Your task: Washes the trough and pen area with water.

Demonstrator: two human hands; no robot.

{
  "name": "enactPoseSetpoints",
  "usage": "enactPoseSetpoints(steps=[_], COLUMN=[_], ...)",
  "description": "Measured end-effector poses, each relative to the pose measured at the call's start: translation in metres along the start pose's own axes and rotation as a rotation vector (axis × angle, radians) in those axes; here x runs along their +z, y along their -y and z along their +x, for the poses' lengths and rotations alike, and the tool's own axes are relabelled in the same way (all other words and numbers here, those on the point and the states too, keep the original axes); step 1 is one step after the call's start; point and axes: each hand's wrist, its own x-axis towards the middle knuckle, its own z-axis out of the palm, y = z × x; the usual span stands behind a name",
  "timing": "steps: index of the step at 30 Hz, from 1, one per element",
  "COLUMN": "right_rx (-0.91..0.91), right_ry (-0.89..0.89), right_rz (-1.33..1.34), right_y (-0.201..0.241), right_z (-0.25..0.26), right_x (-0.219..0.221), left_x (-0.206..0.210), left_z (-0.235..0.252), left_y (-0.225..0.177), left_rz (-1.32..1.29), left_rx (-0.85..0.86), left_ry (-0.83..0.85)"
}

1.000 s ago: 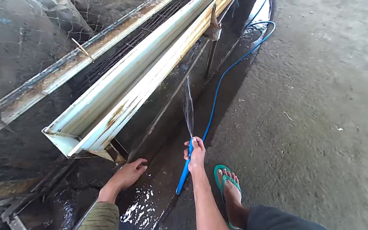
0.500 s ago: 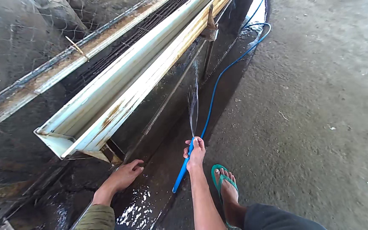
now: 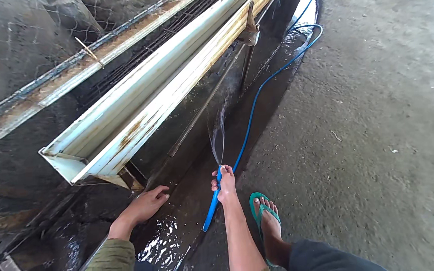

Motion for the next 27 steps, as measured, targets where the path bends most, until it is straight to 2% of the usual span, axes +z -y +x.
enactPoseSetpoints(steps=[4,10,21,27], right_rx=[0.131,0.205,0.103,0.064], right_ry=[0.027,0.047,0.154,0.155], right_rz=[-0.091,-0.099,-0.103,-0.076], right_y=[-0.005,-0.007,-0.013,-0.014], right_z=[0.004,0.009,0.005,0.003], right_x=[-0.004,-0.007,-0.003,-0.002], left_x=[0.0,0.001,0.0,0.002], left_z=[0.001,0.003,0.004,0.006], left_y=[-0.003,-0.005,-0.004,-0.001], left_rz=[0.006,-0.002,-0.01,-0.007], left_rx=[0.002,-0.003,0.013,0.01], left_ry=[0.0,0.0,0.009,0.01])
